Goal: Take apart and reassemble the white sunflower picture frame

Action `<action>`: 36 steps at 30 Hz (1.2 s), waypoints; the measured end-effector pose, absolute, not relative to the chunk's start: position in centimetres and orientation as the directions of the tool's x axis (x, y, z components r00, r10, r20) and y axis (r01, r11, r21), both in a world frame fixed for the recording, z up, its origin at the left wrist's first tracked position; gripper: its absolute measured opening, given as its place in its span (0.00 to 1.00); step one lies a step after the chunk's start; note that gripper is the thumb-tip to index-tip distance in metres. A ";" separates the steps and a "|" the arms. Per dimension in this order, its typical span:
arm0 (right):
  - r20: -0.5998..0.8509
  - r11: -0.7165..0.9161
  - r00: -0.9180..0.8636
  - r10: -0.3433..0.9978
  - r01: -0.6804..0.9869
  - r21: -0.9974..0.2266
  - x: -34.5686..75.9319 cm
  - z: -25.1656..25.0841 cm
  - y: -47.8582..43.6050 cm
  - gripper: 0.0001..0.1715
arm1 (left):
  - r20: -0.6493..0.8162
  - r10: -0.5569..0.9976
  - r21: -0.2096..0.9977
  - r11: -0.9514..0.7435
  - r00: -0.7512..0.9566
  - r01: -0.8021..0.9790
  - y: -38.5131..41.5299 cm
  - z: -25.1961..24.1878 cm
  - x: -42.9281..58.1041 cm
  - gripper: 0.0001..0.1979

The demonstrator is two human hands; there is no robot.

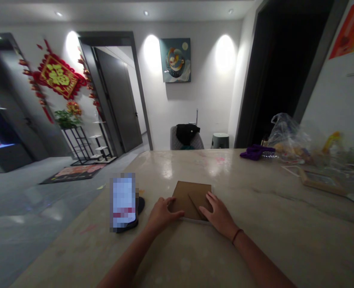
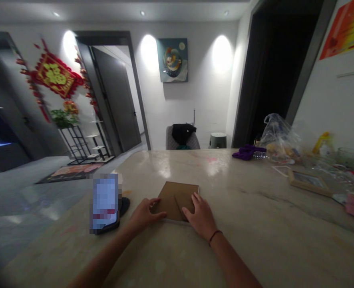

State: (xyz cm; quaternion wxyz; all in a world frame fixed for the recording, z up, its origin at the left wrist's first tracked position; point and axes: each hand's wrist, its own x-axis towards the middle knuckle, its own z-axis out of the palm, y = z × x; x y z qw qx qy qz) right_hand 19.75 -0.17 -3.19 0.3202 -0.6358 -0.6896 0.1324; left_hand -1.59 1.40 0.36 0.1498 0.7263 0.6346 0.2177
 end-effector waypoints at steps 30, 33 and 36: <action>0.336 0.227 -0.046 0.941 0.821 -0.523 20.7 -1.8 -0.5 0.21 | 0.051 0.994 0.368 -0.108 0.096 0.924 0.1 1.8 -1.3 0.15; 0.349 0.226 -0.050 0.936 0.844 -0.486 20.6 -2.2 -0.3 0.21 | 0.097 0.987 0.351 -0.158 0.132 0.923 0.2 1.6 -1.1 0.18; 0.318 0.225 -0.075 0.945 0.854 -0.469 20.5 -2.6 -0.2 0.26 | 0.120 0.977 0.294 -0.206 0.177 0.933 0.3 1.5 -0.9 0.21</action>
